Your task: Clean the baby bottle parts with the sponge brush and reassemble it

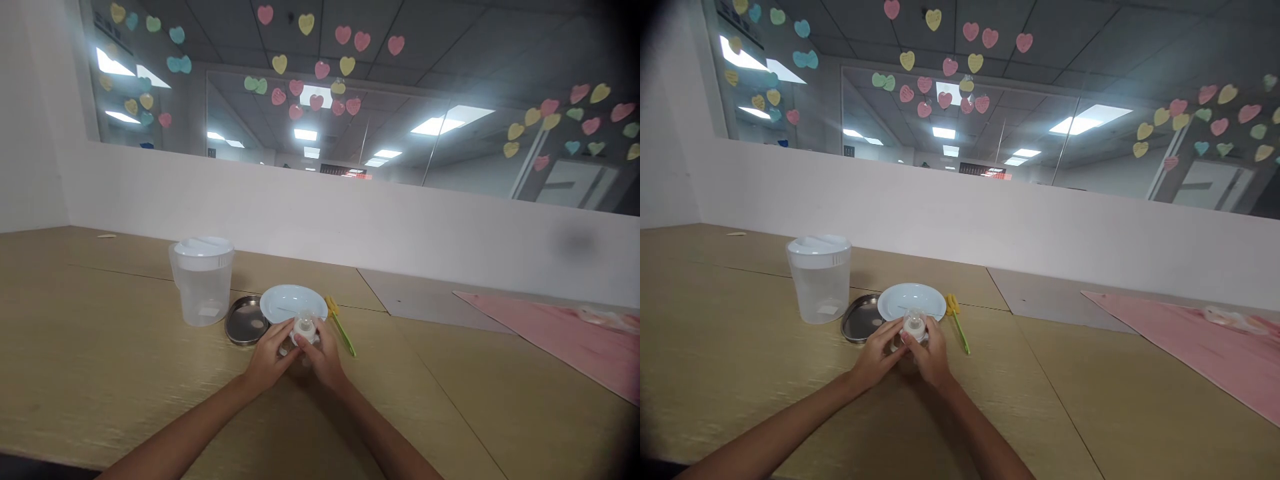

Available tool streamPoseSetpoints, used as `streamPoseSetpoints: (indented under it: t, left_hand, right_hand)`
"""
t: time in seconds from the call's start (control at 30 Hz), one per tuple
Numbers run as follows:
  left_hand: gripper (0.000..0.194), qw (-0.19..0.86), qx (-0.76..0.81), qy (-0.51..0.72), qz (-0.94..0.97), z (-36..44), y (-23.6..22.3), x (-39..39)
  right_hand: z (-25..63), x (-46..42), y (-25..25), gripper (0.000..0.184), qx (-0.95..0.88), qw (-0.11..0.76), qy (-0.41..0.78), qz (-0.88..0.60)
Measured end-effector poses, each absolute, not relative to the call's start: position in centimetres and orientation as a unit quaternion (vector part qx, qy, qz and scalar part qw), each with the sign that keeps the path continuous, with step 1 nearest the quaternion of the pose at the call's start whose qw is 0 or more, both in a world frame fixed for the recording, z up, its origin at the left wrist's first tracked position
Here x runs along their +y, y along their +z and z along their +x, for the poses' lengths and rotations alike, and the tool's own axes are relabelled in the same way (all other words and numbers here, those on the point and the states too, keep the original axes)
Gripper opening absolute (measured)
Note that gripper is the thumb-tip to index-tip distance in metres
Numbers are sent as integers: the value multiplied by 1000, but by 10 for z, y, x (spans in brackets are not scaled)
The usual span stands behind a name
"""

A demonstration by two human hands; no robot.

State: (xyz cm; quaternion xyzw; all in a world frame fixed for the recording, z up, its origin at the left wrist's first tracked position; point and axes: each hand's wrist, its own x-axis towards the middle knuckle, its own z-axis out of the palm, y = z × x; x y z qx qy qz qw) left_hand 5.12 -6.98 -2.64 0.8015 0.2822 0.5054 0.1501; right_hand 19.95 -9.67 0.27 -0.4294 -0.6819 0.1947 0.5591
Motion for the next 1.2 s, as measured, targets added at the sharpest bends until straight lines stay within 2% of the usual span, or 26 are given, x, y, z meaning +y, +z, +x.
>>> streamPoseSetpoints:
  t: [0.23,0.53,0.7,0.77,0.87,0.93,1.2]
  left_hand:
    - [47,148,285,504,802,51,-27,-71]
    - [47,151,286,505,801,51,-25,-71]
    - [45,191,275,494,802,51,-23,-70]
    - [49,203,280,488,801,51,-25,-68]
    - [70,196,294,478,804,53,-32,-65]
    - [77,192,297,469,809,54,-36,-63]
    - [75,205,290,467,810,57,-37,-64]
  right_hand:
    - [197,-97,3,32,-650,585,244,-420]
    - [198,-97,2,29,-660,581,209,-428]
    - [198,-99,3,30,-667,571,165,-449]
    - [199,-99,6,29,-678,558,131,-461]
    - [201,-99,11,27,-689,545,101,-468]
    - [202,-99,12,27,-687,546,100,-470]
    - [205,-95,11,29,-683,554,133,-456]
